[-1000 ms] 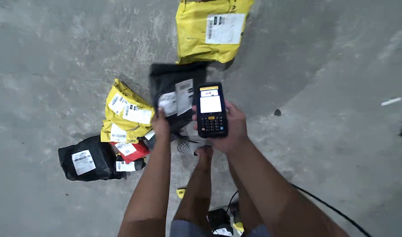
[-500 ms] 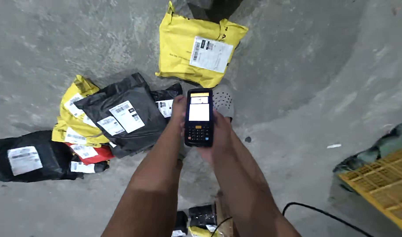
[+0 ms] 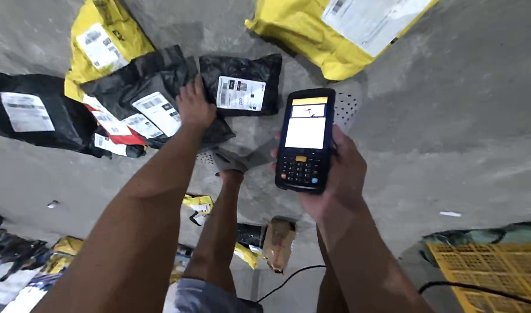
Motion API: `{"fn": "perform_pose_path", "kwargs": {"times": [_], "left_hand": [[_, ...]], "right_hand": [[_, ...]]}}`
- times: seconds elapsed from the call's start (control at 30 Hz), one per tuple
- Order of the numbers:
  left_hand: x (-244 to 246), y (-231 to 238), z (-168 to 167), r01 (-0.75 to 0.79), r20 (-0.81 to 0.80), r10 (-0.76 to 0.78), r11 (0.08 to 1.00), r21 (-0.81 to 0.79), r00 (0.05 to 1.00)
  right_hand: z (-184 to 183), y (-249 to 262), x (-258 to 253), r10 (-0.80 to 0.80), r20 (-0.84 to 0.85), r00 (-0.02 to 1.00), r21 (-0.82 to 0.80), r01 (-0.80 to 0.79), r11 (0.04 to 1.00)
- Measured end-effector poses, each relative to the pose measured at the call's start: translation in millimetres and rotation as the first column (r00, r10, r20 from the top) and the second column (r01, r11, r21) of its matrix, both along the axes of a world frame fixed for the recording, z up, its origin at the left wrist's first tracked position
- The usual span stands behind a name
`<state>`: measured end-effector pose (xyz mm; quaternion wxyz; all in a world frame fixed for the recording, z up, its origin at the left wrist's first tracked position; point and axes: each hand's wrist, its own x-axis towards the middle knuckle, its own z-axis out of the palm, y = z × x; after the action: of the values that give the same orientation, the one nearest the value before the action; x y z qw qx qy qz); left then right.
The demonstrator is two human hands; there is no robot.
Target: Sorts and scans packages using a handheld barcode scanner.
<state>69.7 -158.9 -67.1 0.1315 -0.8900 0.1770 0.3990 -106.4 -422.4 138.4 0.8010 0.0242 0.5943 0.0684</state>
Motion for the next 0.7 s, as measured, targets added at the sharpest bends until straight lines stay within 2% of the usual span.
{"fn": "perform_pose_path", "kwargs": {"times": [0.07, 0.13, 0.2, 0.23, 0.27, 0.3, 0.33, 0.37, 0.4, 0.43, 0.47, 0.5, 0.57, 0.6, 0.63, 0.7], "left_hand": [[-7.4, 34.4, 9.9, -0.012, -0.014, 0.013, 1.000, 0.027, 1.000], [-20.7, 46.8, 9.4, -0.043, -0.004, 0.043, 0.997, -0.058, 0.999], [-41.3, 37.1, 2.6, -0.242, -0.040, 0.239, 0.956, -0.163, 0.970], [-53.4, 28.4, -4.4, -0.438, -0.097, 0.427, 0.885, -0.159, 0.899], [-63.8, 20.3, -14.4, -0.669, -0.170, 0.648, 0.729, -0.144, 0.743], [-70.9, 13.6, -26.8, -0.857, -0.230, 0.826, 0.497, -0.134, 0.515], [-75.1, 7.8, -38.1, -0.960, -0.276, 0.921, 0.249, -0.129, 0.275], [-75.8, 3.9, -46.0, -0.990, -0.316, 0.945, 0.041, -0.134, 0.082], [-73.3, 1.3, -49.4, -0.985, -0.349, 0.937, -0.087, -0.150, -0.030], [-67.9, -0.1, -49.4, -0.972, -0.395, 0.917, -0.143, -0.186, -0.059], [-59.7, -1.1, -48.5, -0.961, -0.441, 0.898, -0.131, -0.244, -0.011], [-48.5, -1.3, -47.0, -0.947, -0.465, 0.879, -0.056, -0.317, 0.103], [-20.3, -2.2, -39.9, -0.878, -0.436, 0.814, 0.174, -0.446, 0.383], [-5.7, -5.4, -32.9, -0.831, -0.401, 0.773, 0.278, -0.481, 0.491], [7.5, -9.8, -26.0, -0.786, -0.367, 0.731, 0.370, -0.495, 0.575], [27.8, -19.3, -11.9, -0.718, -0.352, 0.639, 0.504, -0.481, 0.684]], "right_hand": [[5.2, 18.5, 7.5, 0.044, -0.084, 0.995, 0.064, -0.039, 0.997], [3.6, 41.8, 8.2, 0.047, -0.076, 0.996, 0.102, -0.039, 0.994], [-2.0, 66.5, 3.4, 0.043, -0.054, 0.998, 0.143, -0.035, 0.989], [-4.6, 76.3, 1.2, 0.056, -0.046, 0.997, 0.166, -0.047, 0.985], [-6.2, 83.6, 0.7, 0.074, -0.046, 0.996, 0.186, -0.064, 0.980], [-7.5, 88.8, 0.8, 0.086, -0.043, 0.995, 0.207, -0.076, 0.975], [-8.6, 93.0, -0.4, 0.083, -0.031, 0.996, 0.231, -0.074, 0.970], [-8.6, 96.1, -1.4, 0.073, -0.025, 0.997, 0.255, -0.065, 0.965], [-8.2, 98.1, -2.2, 0.064, -0.010, 0.998, 0.272, -0.059, 0.961], [-8.2, 98.8, -2.8, 0.056, 0.010, 0.998, 0.284, -0.056, 0.957], [-9.2, 98.6, -3.6, 0.050, 0.035, 0.998, 0.292, -0.058, 0.955], [-10.5, 98.0, -4.5, 0.046, 0.057, 0.997, 0.301, -0.061, 0.952], [-10.7, 96.4, -5.9, 0.043, 0.094, 0.995, 0.318, -0.071, 0.946], [-10.0, 95.0, -5.6, 0.036, 0.119, 0.992, 0.329, -0.073, 0.941], [-9.2, 92.9, -4.9, 0.025, 0.141, 0.990, 0.348, -0.073, 0.934], [-6.1, 87.6, -2.2, 0.016, 0.143, 0.990, 0.387, -0.071, 0.919]]}}
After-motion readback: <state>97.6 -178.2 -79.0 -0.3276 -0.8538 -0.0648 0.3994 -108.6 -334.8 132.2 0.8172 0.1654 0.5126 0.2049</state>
